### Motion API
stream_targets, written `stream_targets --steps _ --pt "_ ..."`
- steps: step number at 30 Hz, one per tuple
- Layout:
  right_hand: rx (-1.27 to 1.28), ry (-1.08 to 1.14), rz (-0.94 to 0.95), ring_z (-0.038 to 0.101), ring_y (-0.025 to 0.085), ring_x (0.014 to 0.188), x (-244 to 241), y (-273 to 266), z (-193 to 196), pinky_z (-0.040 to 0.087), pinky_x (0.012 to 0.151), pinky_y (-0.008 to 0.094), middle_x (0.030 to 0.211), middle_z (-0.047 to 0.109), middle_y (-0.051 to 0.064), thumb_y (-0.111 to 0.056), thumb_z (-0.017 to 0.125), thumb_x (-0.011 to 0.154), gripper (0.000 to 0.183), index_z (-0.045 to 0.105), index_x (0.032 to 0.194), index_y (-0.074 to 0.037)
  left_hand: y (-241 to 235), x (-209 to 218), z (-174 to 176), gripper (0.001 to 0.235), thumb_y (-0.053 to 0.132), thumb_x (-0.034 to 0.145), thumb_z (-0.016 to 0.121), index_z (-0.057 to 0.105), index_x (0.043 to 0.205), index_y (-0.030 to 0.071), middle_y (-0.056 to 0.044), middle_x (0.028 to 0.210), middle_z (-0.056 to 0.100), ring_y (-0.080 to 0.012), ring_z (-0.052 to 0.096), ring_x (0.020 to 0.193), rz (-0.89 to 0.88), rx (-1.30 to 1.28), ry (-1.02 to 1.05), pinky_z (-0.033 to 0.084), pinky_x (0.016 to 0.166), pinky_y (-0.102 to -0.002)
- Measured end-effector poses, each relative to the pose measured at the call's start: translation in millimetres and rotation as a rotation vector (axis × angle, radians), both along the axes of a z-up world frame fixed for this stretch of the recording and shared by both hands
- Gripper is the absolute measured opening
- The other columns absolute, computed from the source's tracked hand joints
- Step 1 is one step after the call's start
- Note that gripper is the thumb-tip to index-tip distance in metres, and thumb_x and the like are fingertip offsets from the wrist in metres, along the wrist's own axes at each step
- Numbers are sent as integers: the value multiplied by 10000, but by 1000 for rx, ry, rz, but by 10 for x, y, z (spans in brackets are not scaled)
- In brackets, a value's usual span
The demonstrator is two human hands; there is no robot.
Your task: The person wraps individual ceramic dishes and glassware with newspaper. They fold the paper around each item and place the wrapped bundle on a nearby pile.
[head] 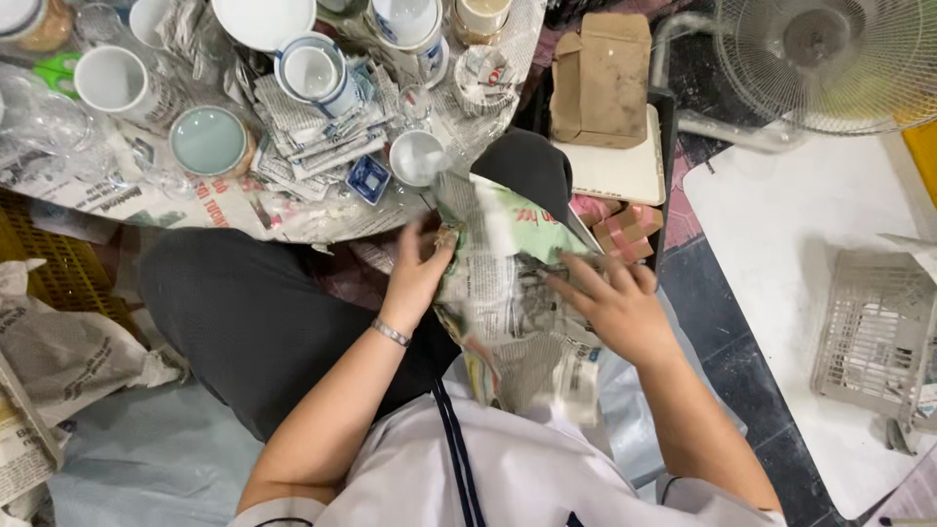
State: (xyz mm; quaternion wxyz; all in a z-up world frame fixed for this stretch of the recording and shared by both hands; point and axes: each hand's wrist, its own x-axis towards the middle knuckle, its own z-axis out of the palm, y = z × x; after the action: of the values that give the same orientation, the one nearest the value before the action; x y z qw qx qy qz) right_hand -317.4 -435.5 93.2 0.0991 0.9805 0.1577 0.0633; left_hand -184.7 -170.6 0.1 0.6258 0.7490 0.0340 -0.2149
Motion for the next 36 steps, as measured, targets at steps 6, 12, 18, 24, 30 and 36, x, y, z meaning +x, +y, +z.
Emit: stream_targets --steps 6,12,18,24,30,36 --pt "19 -13 81 566 152 1131 -188 -121 -480 375 959 391 1304 574 -54 -265 615 963 401 678 1359 -265 486 -97 215 477 87 1011 669 498 1457 89 -212 1510 470 -321 383 1480 -203 344 -1178 328 1237 -505" --pt "37 197 88 490 207 1385 -113 -270 -481 341 1132 462 1492 539 16 -162 615 885 554 601 1416 -322 768 35 523 513 21 755 738 673 1223 221 33 1432 588 -201 479 1409 -1020 507 -1232 320 1134 -569" --pt "278 561 29 427 368 1402 50 -296 -373 239 1156 545 1493 467 158 75 681 569 922 610 1367 -380 887 80 319 302 8 684 741 730 956 139 23 1162 765 -180 657 1218 -918 252 -879 386 1137 -479" --pt "541 439 76 534 337 1247 -13 -322 -299 326 1013 500 1393 607 112 -147 723 642 540 788 1157 -294 1041 -2 175 216 161 793 825 722 978 119 -12 1057 786 -216 733 1058 -772 -13 -708 483 1007 -417" --pt "706 345 249 583 391 1205 -68 -311 -380 347 1066 498 1279 674 176 -283 686 691 370 778 1011 -120 1074 -112 207 130 149 816 811 772 937 121 -44 907 770 -249 736 890 -835 22 -489 545 831 -348" --pt "996 318 193 565 459 1252 -212 -363 -805 384 1101 515 1289 645 222 -228 756 664 286 770 910 -81 1093 -165 92 138 78 844 730 746 981 87 -65 1121 782 -235 744 1051 -794 -216 -352 555 919 -356"
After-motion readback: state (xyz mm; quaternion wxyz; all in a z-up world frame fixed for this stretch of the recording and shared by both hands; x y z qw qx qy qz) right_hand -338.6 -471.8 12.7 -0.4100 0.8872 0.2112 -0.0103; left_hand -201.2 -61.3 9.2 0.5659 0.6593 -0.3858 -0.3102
